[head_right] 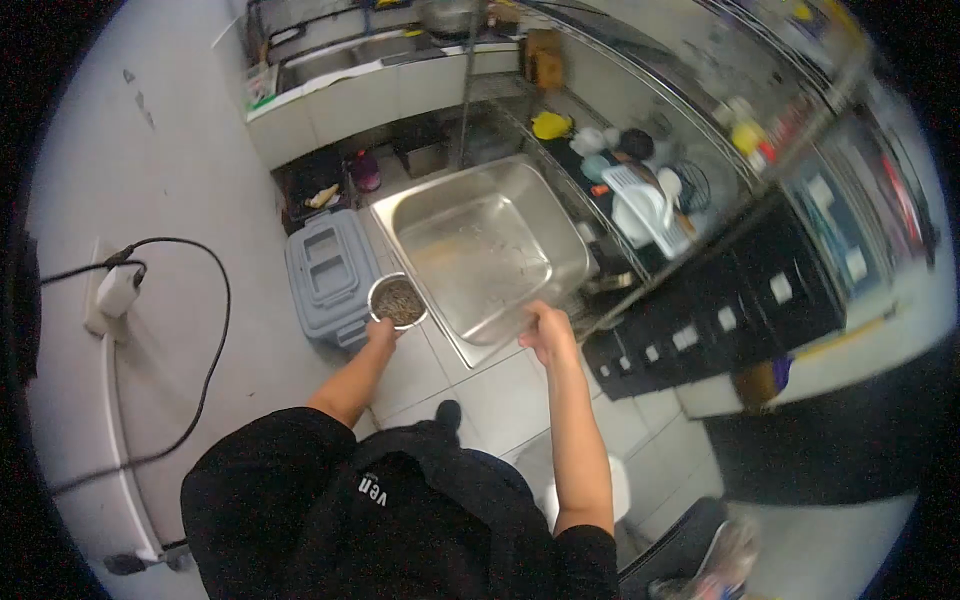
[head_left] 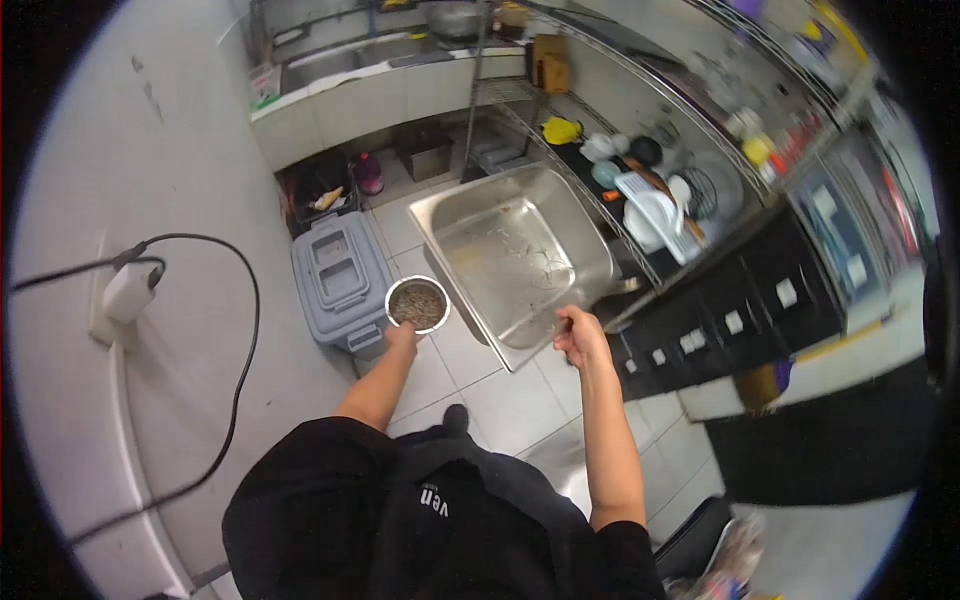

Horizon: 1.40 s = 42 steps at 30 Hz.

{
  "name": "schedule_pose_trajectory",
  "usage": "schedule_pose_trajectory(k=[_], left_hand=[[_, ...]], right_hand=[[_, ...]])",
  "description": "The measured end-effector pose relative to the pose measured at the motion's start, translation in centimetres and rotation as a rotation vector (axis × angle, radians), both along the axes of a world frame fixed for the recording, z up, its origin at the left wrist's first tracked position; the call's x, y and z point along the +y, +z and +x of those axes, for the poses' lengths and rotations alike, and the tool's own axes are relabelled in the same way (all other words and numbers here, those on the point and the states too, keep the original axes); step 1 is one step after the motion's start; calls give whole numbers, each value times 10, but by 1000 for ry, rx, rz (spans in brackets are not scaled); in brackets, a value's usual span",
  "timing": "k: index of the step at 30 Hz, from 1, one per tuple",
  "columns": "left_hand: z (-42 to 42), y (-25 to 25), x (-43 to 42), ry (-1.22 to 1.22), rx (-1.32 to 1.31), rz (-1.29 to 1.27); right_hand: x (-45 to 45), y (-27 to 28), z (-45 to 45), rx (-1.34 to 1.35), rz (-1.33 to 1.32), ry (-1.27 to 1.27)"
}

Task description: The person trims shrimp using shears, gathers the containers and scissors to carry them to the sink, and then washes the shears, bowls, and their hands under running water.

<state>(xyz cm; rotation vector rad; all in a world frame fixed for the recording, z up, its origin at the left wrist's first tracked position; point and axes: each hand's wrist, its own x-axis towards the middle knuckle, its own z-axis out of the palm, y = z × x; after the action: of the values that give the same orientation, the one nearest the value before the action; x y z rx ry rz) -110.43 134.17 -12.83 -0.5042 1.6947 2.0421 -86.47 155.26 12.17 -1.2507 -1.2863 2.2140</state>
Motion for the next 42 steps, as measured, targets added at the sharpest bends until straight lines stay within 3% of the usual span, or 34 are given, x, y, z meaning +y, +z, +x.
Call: schedule_pose_trajectory(k=[4, 6, 11, 13, 14, 16, 19, 23, 27, 32, 33, 35, 42], left_hand=[[-63, -9, 16, 161, -145, 19], [-89, 3, 27, 137, -62, 116], [-159, 14, 53, 315, -152, 78], [-199, -28, 38, 313, -107, 146], [-220, -42, 44, 320, -48, 248], [-233, -18, 52, 400, 12, 210], [-249, 16, 66, 636, -60, 255], [-267, 28, 69, 755, -53, 227], [-289, -11, 44, 895, -101, 329], [-348, 4, 61, 938, -53, 89], [-365, -24, 52, 949, -51, 79], [-397, -16, 67, 970, -25, 99], [-528, 30, 116, 1018, -50, 97]], right_hand=[[62, -8, -25, -41, 15, 27], [95, -4, -45, -277, 102, 46], [177, -37, -129, -207, 113, 99], [225, -63, -174, -171, 119, 215], [238, -55, -202, -181, 113, 207], [262, -55, -262, -118, 54, 260], [300, -63, -360, -59, -36, 343], [326, -47, -491, 29, -119, 493], [346, -34, -647, 87, -86, 630], [372, 1, -825, 167, 45, 721], [375, 10, -855, 166, 93, 657], [375, 32, -909, 143, 128, 576], [438, 9, -1110, 164, 84, 631]])
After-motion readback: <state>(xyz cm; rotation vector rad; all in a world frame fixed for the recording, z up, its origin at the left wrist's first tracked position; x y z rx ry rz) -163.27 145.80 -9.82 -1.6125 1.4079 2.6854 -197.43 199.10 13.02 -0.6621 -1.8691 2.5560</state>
